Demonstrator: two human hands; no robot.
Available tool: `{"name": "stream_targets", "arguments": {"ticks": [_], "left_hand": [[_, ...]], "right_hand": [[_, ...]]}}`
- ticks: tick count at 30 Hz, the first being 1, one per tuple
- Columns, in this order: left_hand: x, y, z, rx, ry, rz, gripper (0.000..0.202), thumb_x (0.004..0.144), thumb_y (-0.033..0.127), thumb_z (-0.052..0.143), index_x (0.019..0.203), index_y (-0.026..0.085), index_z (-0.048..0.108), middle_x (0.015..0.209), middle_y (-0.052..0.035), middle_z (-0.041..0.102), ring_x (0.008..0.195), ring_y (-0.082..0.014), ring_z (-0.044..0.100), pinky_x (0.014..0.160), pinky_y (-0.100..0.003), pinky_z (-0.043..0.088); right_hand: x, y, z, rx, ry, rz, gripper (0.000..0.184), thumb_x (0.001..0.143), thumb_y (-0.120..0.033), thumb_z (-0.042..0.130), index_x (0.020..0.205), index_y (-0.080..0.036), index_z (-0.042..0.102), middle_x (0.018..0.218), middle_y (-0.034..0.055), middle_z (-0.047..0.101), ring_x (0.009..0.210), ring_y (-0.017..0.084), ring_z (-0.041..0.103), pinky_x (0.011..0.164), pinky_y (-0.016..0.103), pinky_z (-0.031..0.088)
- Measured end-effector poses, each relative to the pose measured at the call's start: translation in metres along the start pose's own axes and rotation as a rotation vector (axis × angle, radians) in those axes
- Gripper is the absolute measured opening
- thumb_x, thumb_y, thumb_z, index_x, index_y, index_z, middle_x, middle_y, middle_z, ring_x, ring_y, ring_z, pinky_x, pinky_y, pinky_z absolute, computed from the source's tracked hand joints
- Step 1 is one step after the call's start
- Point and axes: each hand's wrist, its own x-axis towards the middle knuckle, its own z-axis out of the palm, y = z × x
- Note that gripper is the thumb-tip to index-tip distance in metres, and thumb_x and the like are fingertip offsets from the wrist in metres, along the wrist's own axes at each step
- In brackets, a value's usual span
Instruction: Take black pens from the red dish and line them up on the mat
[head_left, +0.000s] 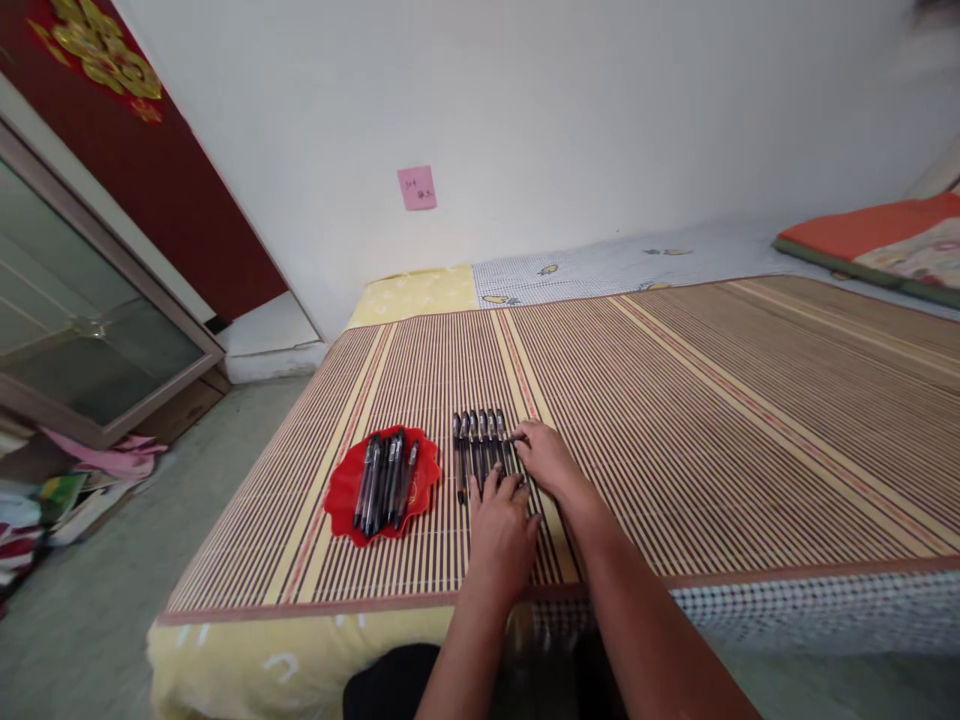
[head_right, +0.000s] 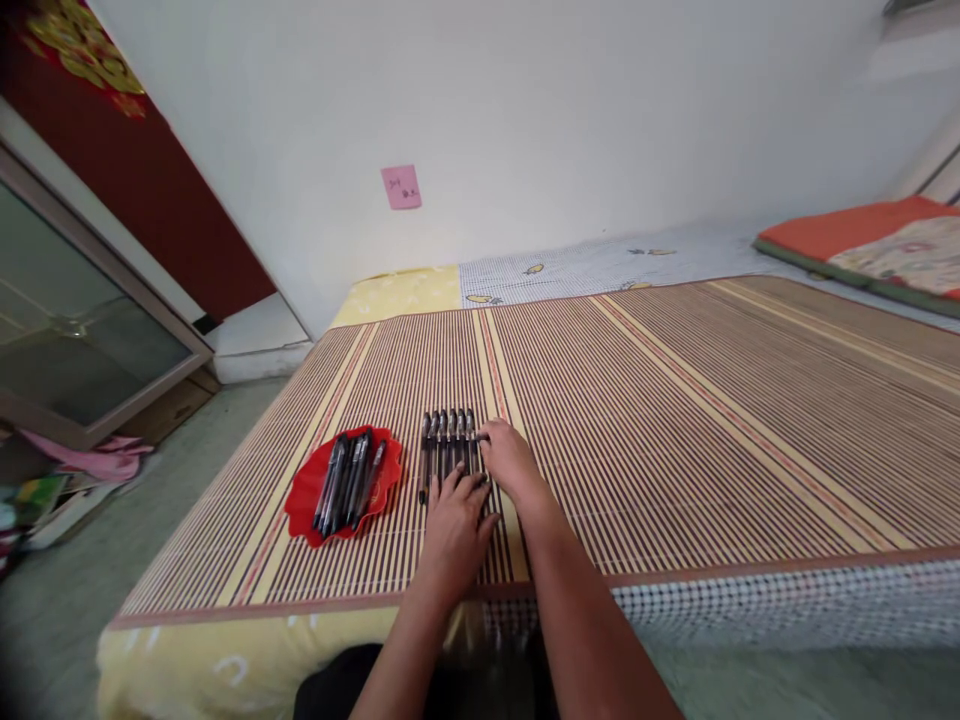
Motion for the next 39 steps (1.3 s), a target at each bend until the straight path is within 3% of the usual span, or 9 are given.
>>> {"name": "stream_targets", "arguments": {"ticks": [12,19,27,39], "left_hand": [[-0.001,-0.001,-0.005,-0.039,0.052,0.030,0.029,0.089,0.018,0.066,0.118,0.023,0.067,0.135,-0.0066,0.065,0.140,-0.0346,0.042,0.119,-0.066,0.025],[-0.002,-0.022,-0.017,-0.108,0.282,0.065,0.029,0.092,0.015,0.063,0.120,0.019,0.067,0.129,-0.0103,0.066,0.136,-0.0295,0.048,0.117,-0.054,0.036],[-0.004,-0.012,-0.010,-0.040,0.069,0.128,0.029,0.088,0.012,0.066,0.114,0.024,0.071,0.132,-0.0049,0.066,0.141,-0.0310,0.043,0.121,-0.061,0.027],[0.003,-0.011,-0.002,-0.034,0.079,0.049,0.024,0.094,0.011,0.057,0.110,0.020,0.073,0.132,-0.0060,0.067,0.139,-0.0298,0.045,0.121,-0.058,0.028]], "right_hand": [[0.002,0.003,-0.003,0.020,0.032,0.004,0.019,0.084,-0.007,0.053,0.088,-0.018,0.069,0.093,0.0050,0.068,0.088,0.016,0.061,0.082,0.025,0.044],[0.005,0.012,0.000,0.055,0.040,0.005,0.019,0.084,-0.007,0.055,0.094,-0.014,0.070,0.099,0.0076,0.069,0.092,0.016,0.063,0.086,0.025,0.046],[0.001,0.005,-0.004,0.042,-0.010,0.034,0.023,0.084,-0.006,0.057,0.100,-0.015,0.071,0.100,0.0075,0.071,0.090,0.016,0.065,0.085,0.026,0.047],[0.001,-0.001,-0.002,0.061,-0.033,0.006,0.027,0.083,-0.002,0.058,0.101,-0.015,0.072,0.101,0.0070,0.072,0.094,0.015,0.066,0.089,0.024,0.047]]}}
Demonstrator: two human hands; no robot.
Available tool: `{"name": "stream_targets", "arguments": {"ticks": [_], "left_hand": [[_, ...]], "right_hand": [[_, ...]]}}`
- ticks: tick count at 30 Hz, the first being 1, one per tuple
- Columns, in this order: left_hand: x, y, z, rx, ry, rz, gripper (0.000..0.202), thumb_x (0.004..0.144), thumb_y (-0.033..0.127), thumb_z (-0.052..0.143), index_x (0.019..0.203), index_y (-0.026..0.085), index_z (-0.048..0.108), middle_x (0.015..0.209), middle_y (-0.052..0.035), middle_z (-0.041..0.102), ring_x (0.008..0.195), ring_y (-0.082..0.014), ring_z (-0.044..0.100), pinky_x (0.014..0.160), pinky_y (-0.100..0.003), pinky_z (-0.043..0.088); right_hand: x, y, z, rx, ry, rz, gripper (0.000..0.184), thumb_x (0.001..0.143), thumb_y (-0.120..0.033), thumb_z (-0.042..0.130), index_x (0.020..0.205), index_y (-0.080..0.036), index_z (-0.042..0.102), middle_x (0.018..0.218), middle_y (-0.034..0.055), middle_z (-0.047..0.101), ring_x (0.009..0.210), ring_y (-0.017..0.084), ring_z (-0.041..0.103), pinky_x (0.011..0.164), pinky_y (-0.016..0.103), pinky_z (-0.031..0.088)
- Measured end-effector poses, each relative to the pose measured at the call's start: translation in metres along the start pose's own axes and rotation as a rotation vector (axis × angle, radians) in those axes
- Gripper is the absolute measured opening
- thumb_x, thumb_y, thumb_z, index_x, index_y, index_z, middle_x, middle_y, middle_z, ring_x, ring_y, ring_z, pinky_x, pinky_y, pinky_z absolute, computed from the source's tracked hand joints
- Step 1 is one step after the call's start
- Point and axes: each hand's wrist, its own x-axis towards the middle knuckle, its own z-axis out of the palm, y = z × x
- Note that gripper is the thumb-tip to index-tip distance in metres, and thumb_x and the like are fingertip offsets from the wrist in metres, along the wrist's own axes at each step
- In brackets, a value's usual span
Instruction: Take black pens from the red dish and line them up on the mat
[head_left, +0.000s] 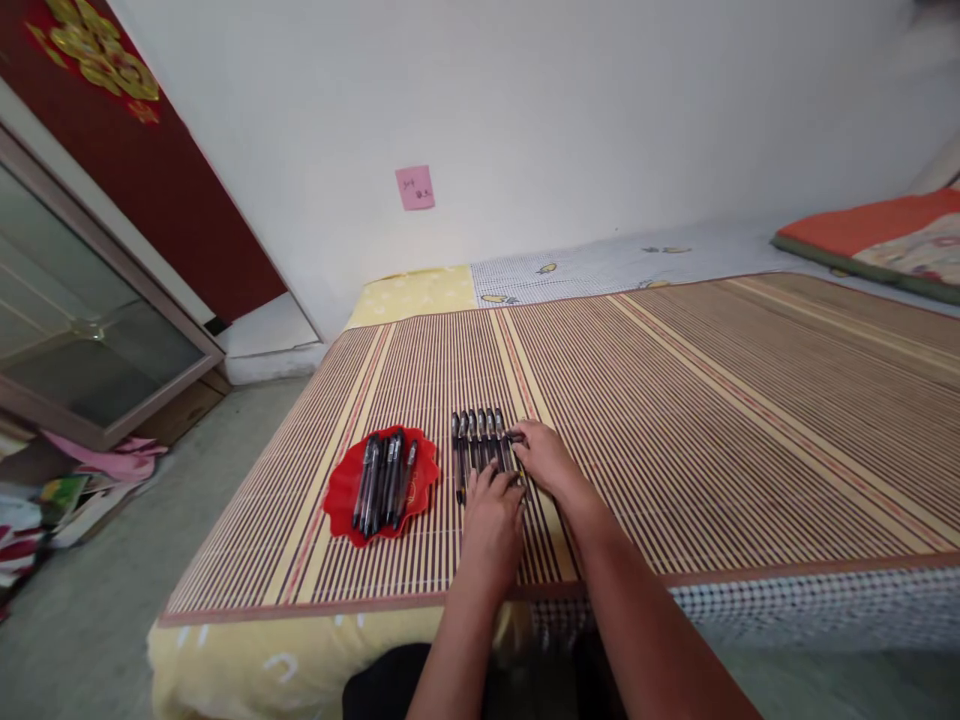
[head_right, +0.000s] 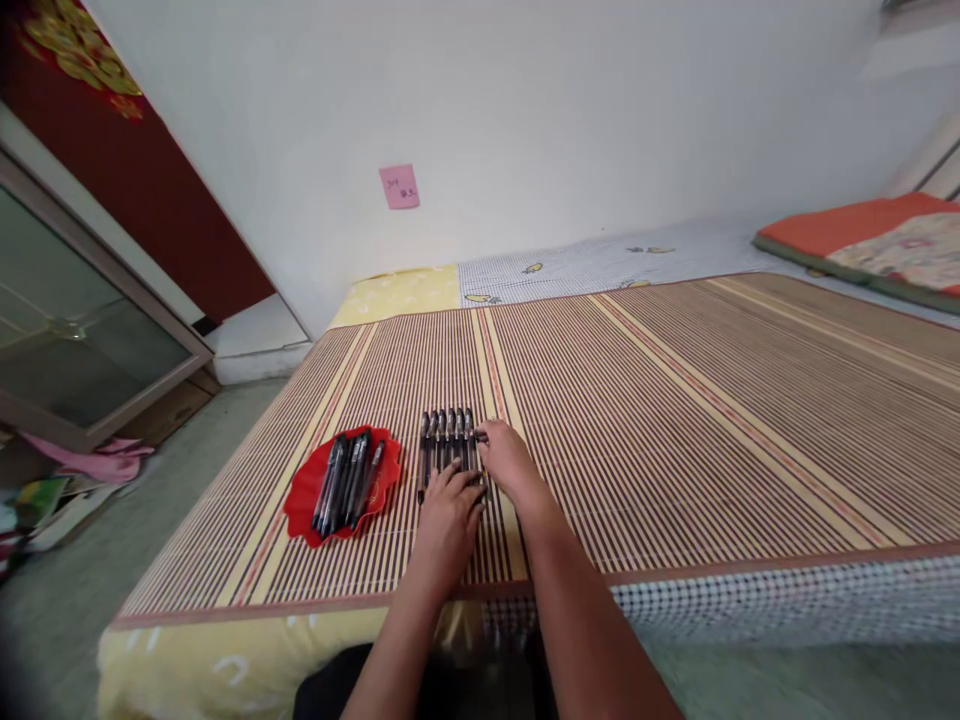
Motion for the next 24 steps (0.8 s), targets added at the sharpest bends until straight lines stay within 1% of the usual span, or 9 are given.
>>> {"name": "stream_targets", "arguments": {"ticks": [7,12,16,20,24], "left_hand": [[0.0010,-0.0011,0.0052,0.025,0.003,0.011,0.029,0.091,0.010,0.060,0.118,0.015,0.069,0.133,-0.0089,0.066,0.139,-0.0320,0.045,0.121,-0.058,0.030],[-0.0010,0.0013,0.0040,0.041,0.020,0.042,0.033,0.090,0.011,0.062,0.120,0.020,0.069,0.132,-0.0092,0.066,0.138,-0.0339,0.045,0.118,-0.061,0.031],[-0.0021,0.0046,0.0014,0.061,-0.015,0.058,0.030,0.091,0.014,0.061,0.117,0.024,0.072,0.136,-0.0086,0.063,0.140,-0.0366,0.043,0.118,-0.063,0.029],[-0.0020,0.0053,0.0004,0.057,-0.038,0.053,0.028,0.090,0.013,0.062,0.112,0.025,0.074,0.138,-0.0077,0.062,0.141,-0.0369,0.041,0.118,-0.063,0.029],[-0.0020,0.0057,0.0001,0.048,-0.034,0.053,0.028,0.088,0.012,0.064,0.113,0.024,0.073,0.136,-0.0088,0.062,0.141,-0.0378,0.042,0.117,-0.065,0.030]], "right_hand": [[0.0012,0.0019,0.0004,-0.002,0.014,-0.008,0.028,0.083,-0.002,0.056,0.103,-0.014,0.071,0.103,0.0080,0.070,0.095,0.016,0.065,0.090,0.024,0.047],[-0.0004,0.0007,-0.0009,-0.063,0.033,0.007,0.030,0.086,-0.004,0.052,0.108,-0.013,0.071,0.109,0.0117,0.067,0.100,0.018,0.064,0.093,0.027,0.046],[-0.0006,0.0012,-0.0004,-0.073,0.026,-0.007,0.030,0.086,-0.005,0.052,0.106,-0.013,0.072,0.106,0.0113,0.067,0.097,0.019,0.063,0.092,0.027,0.046],[0.0013,0.0050,0.0011,-0.058,0.039,-0.011,0.029,0.085,-0.005,0.052,0.104,-0.014,0.072,0.106,0.0111,0.068,0.098,0.019,0.063,0.092,0.028,0.046],[0.0029,0.0093,0.0025,-0.046,0.050,-0.020,0.030,0.085,-0.004,0.052,0.105,-0.014,0.071,0.107,0.0109,0.068,0.097,0.019,0.063,0.091,0.028,0.046]]}}
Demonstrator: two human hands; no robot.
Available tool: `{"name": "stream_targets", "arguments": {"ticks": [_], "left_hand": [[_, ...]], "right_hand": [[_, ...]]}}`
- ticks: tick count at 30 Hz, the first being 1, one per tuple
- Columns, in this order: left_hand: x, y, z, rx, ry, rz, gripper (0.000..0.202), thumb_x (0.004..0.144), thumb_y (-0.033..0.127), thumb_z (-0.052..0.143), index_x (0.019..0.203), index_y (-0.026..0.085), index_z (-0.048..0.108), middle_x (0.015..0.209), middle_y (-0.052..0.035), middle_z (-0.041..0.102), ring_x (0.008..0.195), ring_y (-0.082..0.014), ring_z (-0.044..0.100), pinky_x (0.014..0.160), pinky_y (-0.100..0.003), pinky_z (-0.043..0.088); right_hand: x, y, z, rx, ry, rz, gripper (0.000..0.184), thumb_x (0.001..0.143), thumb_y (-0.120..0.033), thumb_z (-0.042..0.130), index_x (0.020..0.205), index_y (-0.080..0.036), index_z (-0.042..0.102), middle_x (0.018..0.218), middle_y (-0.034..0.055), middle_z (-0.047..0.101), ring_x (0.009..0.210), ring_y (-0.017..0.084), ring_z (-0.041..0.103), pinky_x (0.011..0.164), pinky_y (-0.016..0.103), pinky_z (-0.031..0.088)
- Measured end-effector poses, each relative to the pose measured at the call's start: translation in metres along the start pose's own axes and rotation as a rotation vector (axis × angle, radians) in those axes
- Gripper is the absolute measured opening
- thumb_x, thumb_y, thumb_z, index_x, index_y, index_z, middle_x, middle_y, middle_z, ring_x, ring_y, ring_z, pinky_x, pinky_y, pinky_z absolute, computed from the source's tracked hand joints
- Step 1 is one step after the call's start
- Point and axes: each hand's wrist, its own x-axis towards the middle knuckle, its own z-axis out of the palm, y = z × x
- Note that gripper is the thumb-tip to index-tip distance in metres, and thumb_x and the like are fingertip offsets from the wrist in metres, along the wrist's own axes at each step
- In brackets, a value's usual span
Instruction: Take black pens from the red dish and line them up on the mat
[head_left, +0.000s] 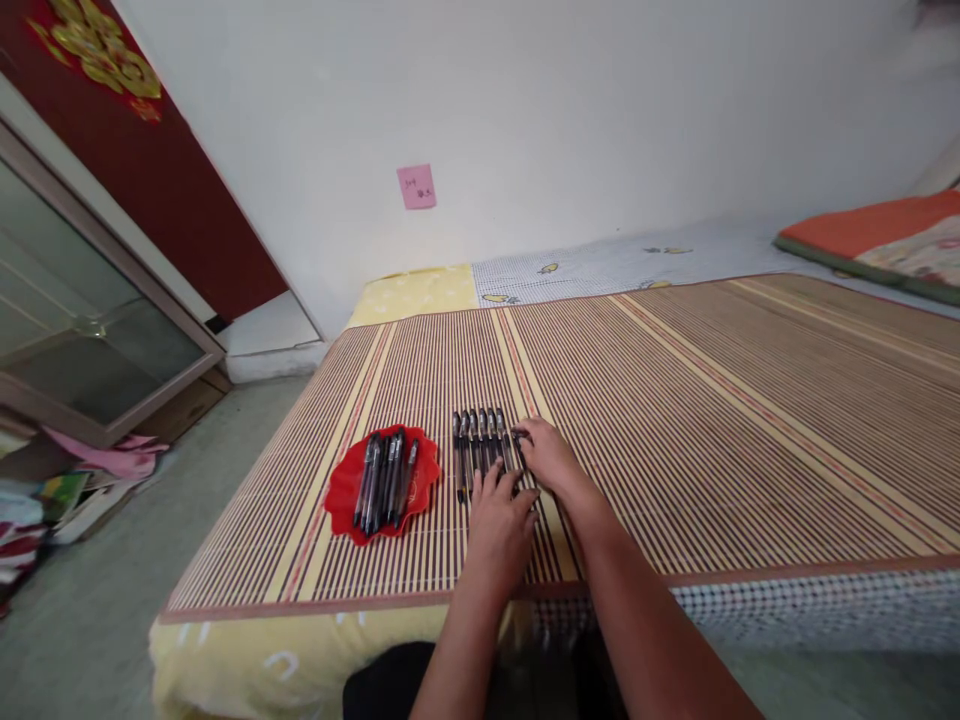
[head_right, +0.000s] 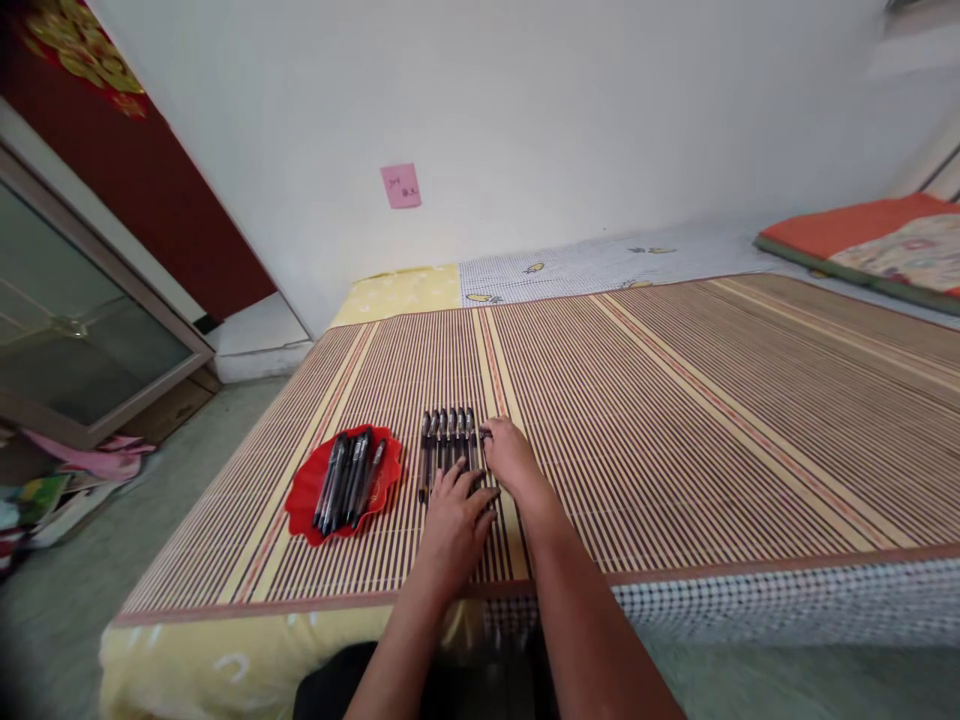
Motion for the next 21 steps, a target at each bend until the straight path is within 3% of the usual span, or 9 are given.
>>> {"name": "stream_targets", "arguments": {"ticks": [5,11,17,21], "left_hand": [[0.000,-0.002,0.005,-0.044,0.107,0.028,0.026,0.089,0.011,0.064,0.112,0.021,0.072,0.131,-0.0111,0.065,0.136,-0.0369,0.047,0.114,-0.064,0.037],[0.000,-0.014,0.005,-0.194,0.435,0.064,0.029,0.094,0.009,0.056,0.119,0.019,0.065,0.121,-0.0118,0.067,0.128,-0.0294,0.055,0.110,-0.056,0.045],[-0.004,-0.023,-0.024,-0.319,0.661,-0.005,0.019,0.098,0.014,0.053,0.108,0.019,0.067,0.107,-0.0089,0.070,0.107,-0.0214,0.065,0.098,-0.040,0.052],[-0.013,-0.043,-0.052,-0.294,0.772,-0.110,0.016,0.098,0.021,0.053,0.104,0.019,0.068,0.097,-0.0062,0.070,0.094,-0.0188,0.067,0.088,-0.034,0.053]], "right_hand": [[0.001,0.003,0.002,0.019,0.016,-0.017,0.030,0.083,-0.003,0.052,0.102,-0.014,0.072,0.104,0.0109,0.069,0.098,0.019,0.063,0.092,0.028,0.046],[0.004,0.007,0.002,0.058,0.044,-0.013,0.032,0.083,-0.004,0.050,0.105,-0.012,0.072,0.107,0.0132,0.070,0.099,0.020,0.065,0.094,0.031,0.048],[0.002,0.007,-0.001,0.109,0.059,-0.002,0.030,0.088,-0.010,0.049,0.108,-0.014,0.072,0.110,0.0122,0.071,0.102,0.020,0.066,0.093,0.032,0.050],[-0.001,0.005,-0.003,0.140,0.080,0.012,0.028,0.090,-0.019,0.051,0.108,-0.015,0.072,0.109,0.0128,0.072,0.099,0.022,0.067,0.089,0.035,0.051]]}}
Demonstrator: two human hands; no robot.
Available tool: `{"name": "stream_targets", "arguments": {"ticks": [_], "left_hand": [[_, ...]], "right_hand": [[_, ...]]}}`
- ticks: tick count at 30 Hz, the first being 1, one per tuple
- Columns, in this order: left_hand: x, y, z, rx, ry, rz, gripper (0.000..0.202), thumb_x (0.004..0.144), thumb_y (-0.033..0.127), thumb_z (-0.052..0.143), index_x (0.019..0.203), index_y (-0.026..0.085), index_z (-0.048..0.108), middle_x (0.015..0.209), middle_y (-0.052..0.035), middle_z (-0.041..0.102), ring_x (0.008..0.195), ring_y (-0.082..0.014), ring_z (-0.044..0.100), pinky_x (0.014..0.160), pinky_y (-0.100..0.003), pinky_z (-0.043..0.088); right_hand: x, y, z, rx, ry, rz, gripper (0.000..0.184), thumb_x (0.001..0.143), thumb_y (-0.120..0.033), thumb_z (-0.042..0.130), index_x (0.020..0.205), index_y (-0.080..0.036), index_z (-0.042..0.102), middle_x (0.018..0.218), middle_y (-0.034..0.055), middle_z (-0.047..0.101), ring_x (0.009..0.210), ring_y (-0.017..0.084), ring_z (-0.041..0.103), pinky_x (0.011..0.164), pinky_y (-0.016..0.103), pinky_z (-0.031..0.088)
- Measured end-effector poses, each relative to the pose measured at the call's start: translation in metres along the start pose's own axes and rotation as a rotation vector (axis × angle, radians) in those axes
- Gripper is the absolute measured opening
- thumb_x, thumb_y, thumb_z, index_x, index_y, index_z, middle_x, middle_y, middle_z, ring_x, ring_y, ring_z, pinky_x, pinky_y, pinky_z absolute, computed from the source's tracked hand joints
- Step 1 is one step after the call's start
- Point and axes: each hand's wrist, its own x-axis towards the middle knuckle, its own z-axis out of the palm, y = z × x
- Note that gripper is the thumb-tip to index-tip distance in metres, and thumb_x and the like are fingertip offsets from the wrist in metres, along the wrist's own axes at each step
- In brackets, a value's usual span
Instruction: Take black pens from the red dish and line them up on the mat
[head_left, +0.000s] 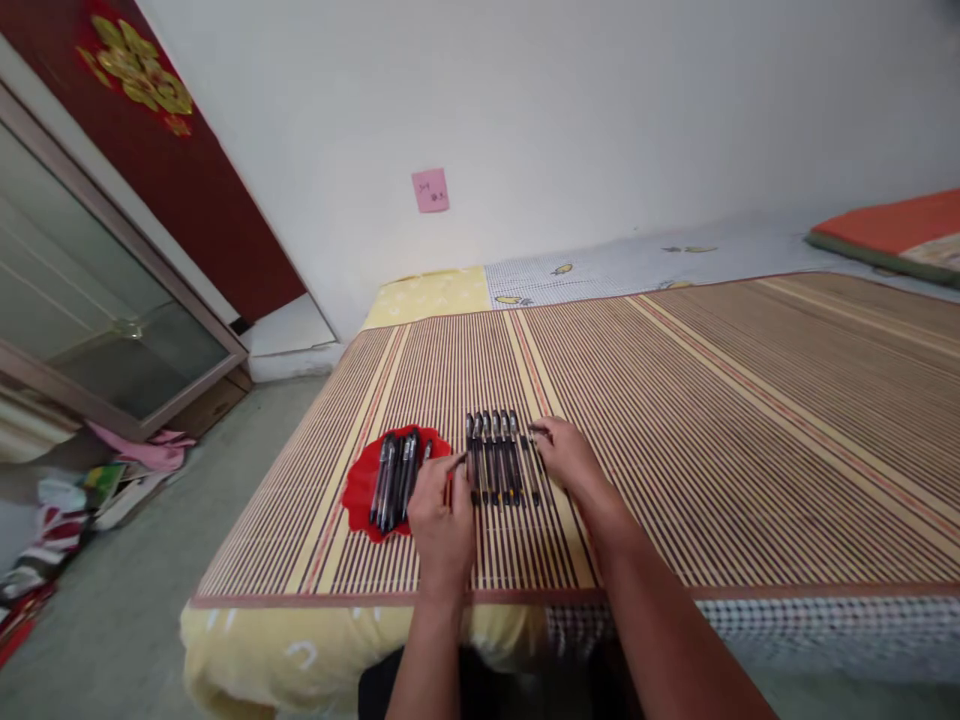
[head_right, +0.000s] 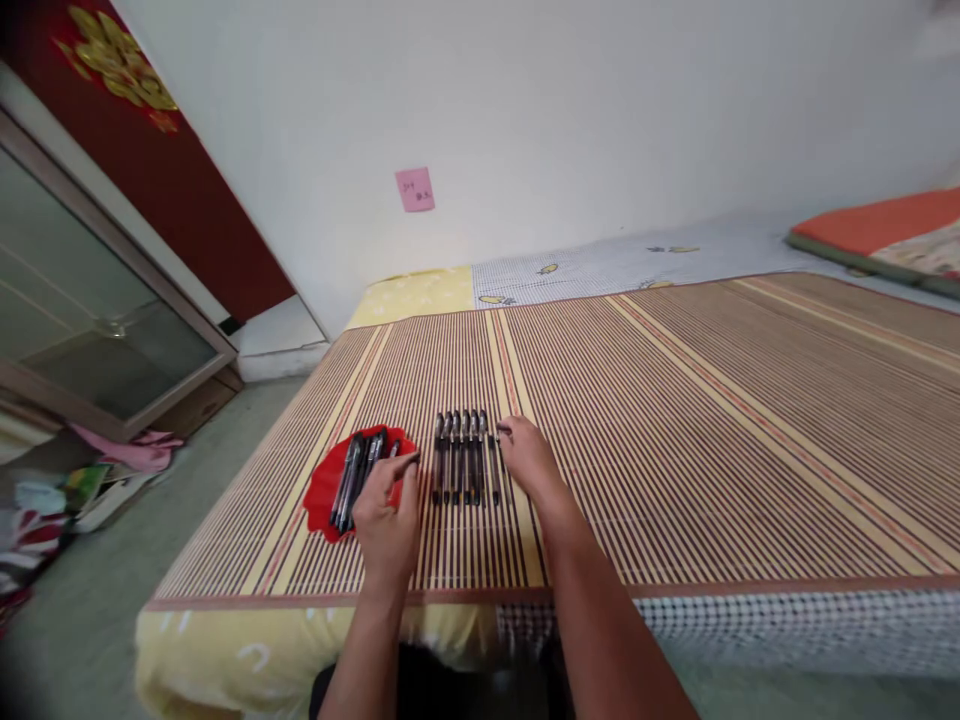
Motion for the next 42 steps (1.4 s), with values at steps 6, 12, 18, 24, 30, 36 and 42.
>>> {"name": "stream_targets", "arguments": {"ticks": [6,12,18,24,30,36,42], "left_hand": [[0.013,-0.046,-0.052,0.287,0.337,-0.299,0.022,0.091,0.033,0.058,0.098,0.017,0.072,0.089,-0.0071,0.073,0.080,-0.0220,0.067,0.077,-0.036,0.053],[0.009,-0.064,-0.058,0.361,0.299,-0.325,0.026,0.087,0.038,0.057,0.094,0.017,0.071,0.087,-0.0079,0.072,0.080,-0.0249,0.067,0.080,-0.039,0.052],[0.007,-0.059,-0.039,0.522,-0.067,-0.362,0.019,0.085,0.029,0.063,0.098,0.017,0.071,0.095,-0.0112,0.073,0.091,-0.0304,0.067,0.084,-0.043,0.052],[0.011,-0.056,-0.034,0.707,-0.216,-0.424,0.021,0.084,0.033,0.070,0.097,0.016,0.072,0.097,-0.0142,0.072,0.095,-0.0355,0.064,0.078,-0.044,0.051],[0.018,-0.048,-0.030,0.834,-0.320,-0.442,0.023,0.086,0.036,0.068,0.096,0.017,0.072,0.101,-0.0149,0.071,0.097,-0.0369,0.062,0.077,-0.045,0.050],[0.020,-0.047,-0.027,0.869,-0.326,-0.494,0.021,0.083,0.039,0.068,0.084,0.019,0.073,0.099,-0.0152,0.070,0.097,-0.0382,0.064,0.077,-0.050,0.051],[0.020,-0.041,-0.035,0.587,-0.082,-0.483,0.019,0.078,0.037,0.067,0.080,0.018,0.070,0.087,-0.0123,0.070,0.085,-0.0322,0.067,0.076,-0.043,0.052]], "right_hand": [[0.002,-0.003,-0.001,0.049,0.110,-0.039,0.027,0.089,-0.023,0.051,0.104,-0.015,0.073,0.106,0.0130,0.073,0.094,0.022,0.069,0.088,0.035,0.052],[0.004,-0.004,-0.001,0.116,0.171,-0.064,0.028,0.087,-0.026,0.051,0.102,-0.016,0.072,0.101,0.0122,0.073,0.089,0.022,0.069,0.082,0.035,0.054],[0.005,-0.004,-0.010,0.205,0.248,-0.025,0.028,0.087,-0.031,0.051,0.100,-0.017,0.071,0.098,0.0119,0.073,0.083,0.023,0.069,0.076,0.037,0.055],[0.005,-0.011,-0.019,0.284,0.299,0.027,0.027,0.087,-0.033,0.052,0.098,-0.017,0.071,0.092,0.0115,0.074,0.079,0.023,0.069,0.070,0.035,0.055],[0.004,-0.012,-0.024,0.349,0.288,0.068,0.029,0.087,-0.037,0.054,0.099,-0.017,0.071,0.092,0.0123,0.073,0.077,0.023,0.070,0.065,0.034,0.055],[0.005,-0.012,-0.026,0.383,0.279,0.082,0.029,0.087,-0.036,0.053,0.100,-0.018,0.071,0.093,0.0117,0.074,0.079,0.023,0.070,0.066,0.035,0.056],[0.005,-0.013,-0.026,0.375,0.280,0.051,0.026,0.086,-0.037,0.056,0.096,-0.018,0.072,0.088,0.0105,0.073,0.075,0.022,0.069,0.066,0.035,0.055]]}}
